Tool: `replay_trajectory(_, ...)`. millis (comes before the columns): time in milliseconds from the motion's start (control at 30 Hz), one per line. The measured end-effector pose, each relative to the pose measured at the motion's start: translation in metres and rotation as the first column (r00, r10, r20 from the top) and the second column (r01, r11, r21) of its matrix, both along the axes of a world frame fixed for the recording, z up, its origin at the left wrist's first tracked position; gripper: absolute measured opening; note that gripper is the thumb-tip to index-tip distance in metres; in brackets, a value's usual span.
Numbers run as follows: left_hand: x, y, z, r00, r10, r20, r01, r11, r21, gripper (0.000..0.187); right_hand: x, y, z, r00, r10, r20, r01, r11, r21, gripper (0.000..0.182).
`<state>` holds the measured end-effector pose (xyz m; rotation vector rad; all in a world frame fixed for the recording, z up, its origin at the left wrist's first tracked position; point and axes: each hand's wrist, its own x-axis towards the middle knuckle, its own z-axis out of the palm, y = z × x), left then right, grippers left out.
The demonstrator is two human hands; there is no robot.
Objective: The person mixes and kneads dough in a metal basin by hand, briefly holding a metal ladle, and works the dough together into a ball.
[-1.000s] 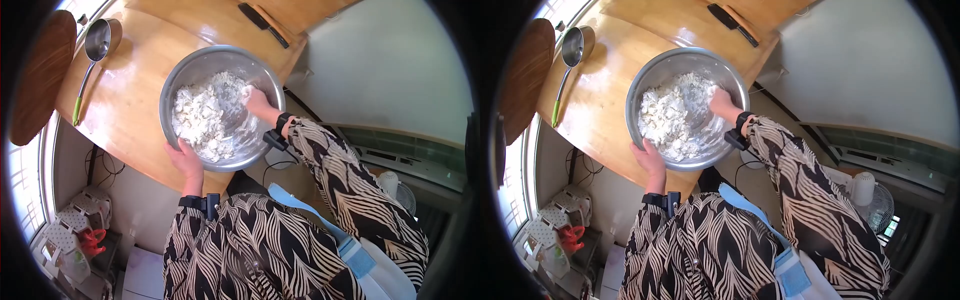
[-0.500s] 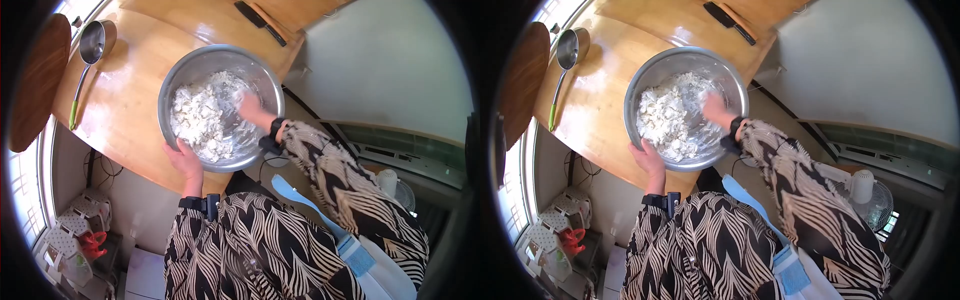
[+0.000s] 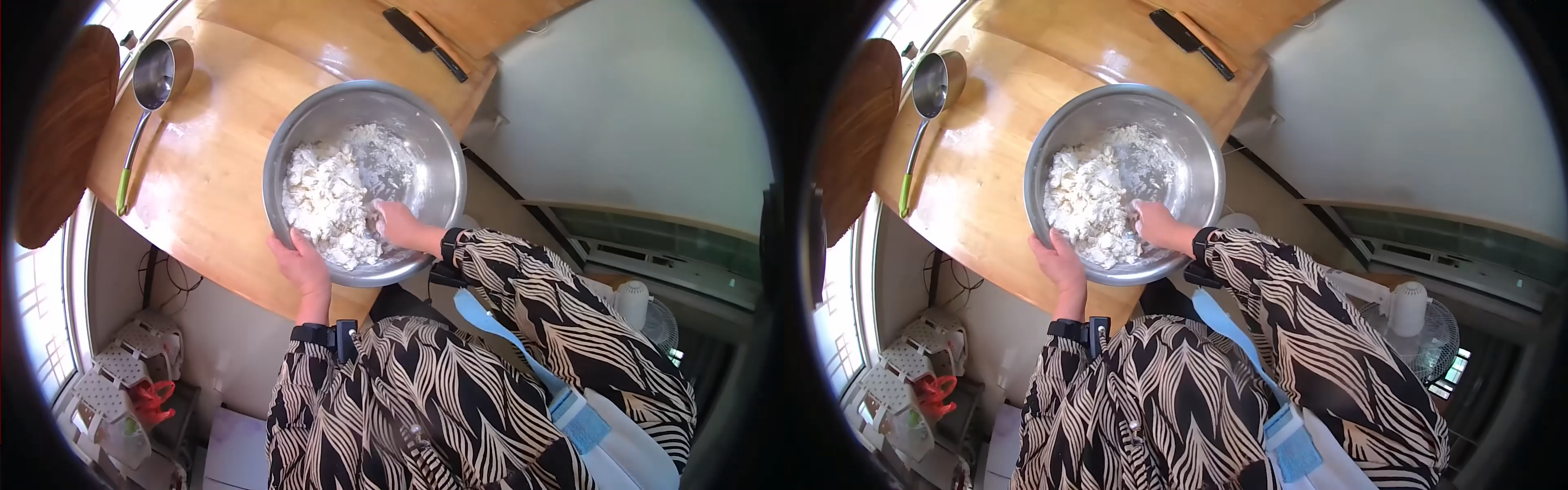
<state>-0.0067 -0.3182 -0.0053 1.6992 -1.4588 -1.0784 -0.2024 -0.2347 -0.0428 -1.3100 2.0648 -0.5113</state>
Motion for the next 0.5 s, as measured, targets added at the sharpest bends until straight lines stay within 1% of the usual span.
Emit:
replay_trajectory(33, 0.001, -0.002, -0.001, 1.0, 0.004, -0.002, -0.004, 1.0, -0.006, 0.031, 0.002, 0.0, 0.003, 0.999, 0.045, 0.024, -0.047, 0.996, 0.071, 0.023)
replay_trajectory(67, 0.0, -0.001, -0.003, 1.0, 0.006, -0.007, -0.006, 1.0, -0.006, 0.031, -0.014, -0.006, -0.017, 0.988, 0.068, -0.135, -0.072, 0.997, -0.024, 0.021)
replay_trajectory(133, -0.002, 0.0, -0.002, 1.0, 0.013, -0.017, -0.013, 1.0, 0.021, 0.031, -0.053, -0.053, 0.029, 0.976, 0.035, -0.215, 0.02, 0.968, 0.249, 0.026)
replay_trajectory(167, -0.003, 0.0, 0.002, 1.0, 0.019, -0.019, -0.018, 0.999, 0.044, 0.031, -0.078, -0.059, 0.008, 0.97, -0.091, -0.224, 0.111, 0.99, 0.081, 0.024)
replay_trajectory(200, -0.002, 0.001, 0.004, 1.0, 0.021, -0.022, -0.02, 0.998, 0.068, 0.031, -0.09, -0.056, -0.013, 0.952, -0.221, -0.211, 0.206, 0.975, -0.087, 0.023)
replay_trajectory(267, 0.002, 0.003, -0.008, 1.0, 0.015, 0.012, -0.015, 0.999, 0.031, 0.032, -0.06, -0.044, -0.022, 0.968, -0.192, -0.162, 0.182, 0.98, -0.077, 0.022)
replay_trajectory(300, 0.0, 0.002, -0.009, 1.0, 0.018, 0.022, -0.018, 1.0, 0.007, 0.032, -0.038, -0.039, -0.015, 0.975, -0.172, -0.143, 0.163, 0.984, -0.079, 0.022)
replay_trajectory(333, -0.001, 0.001, -0.007, 1.0, 0.006, 0.016, -0.007, 0.999, 0.034, 0.032, -0.014, -0.026, -0.004, 0.989, -0.077, -0.123, 0.065, 0.993, -0.094, 0.024)
replay_trajectory(367, -0.001, 0.0, 0.0, 1.0, -0.004, 0.013, 0.003, 0.998, 0.056, 0.032, 0.001, -0.016, -0.01, 0.998, -0.056, -0.04, 0.054, 0.998, -0.037, 0.026)
replay_trajectory(433, 0.001, -0.002, 0.005, 1.0, -0.009, 0.002, 0.009, 0.997, 0.071, 0.032, -0.006, -0.011, -0.019, 0.998, 0.057, -0.033, -0.061, 0.991, -0.118, 0.024)
replay_trajectory(500, -0.001, -0.001, 0.0, 1.0, 0.005, -0.025, -0.003, 0.997, 0.073, 0.032, -0.043, -0.041, 0.007, 0.998, -0.019, -0.058, 0.016, 0.998, -0.061, 0.023)
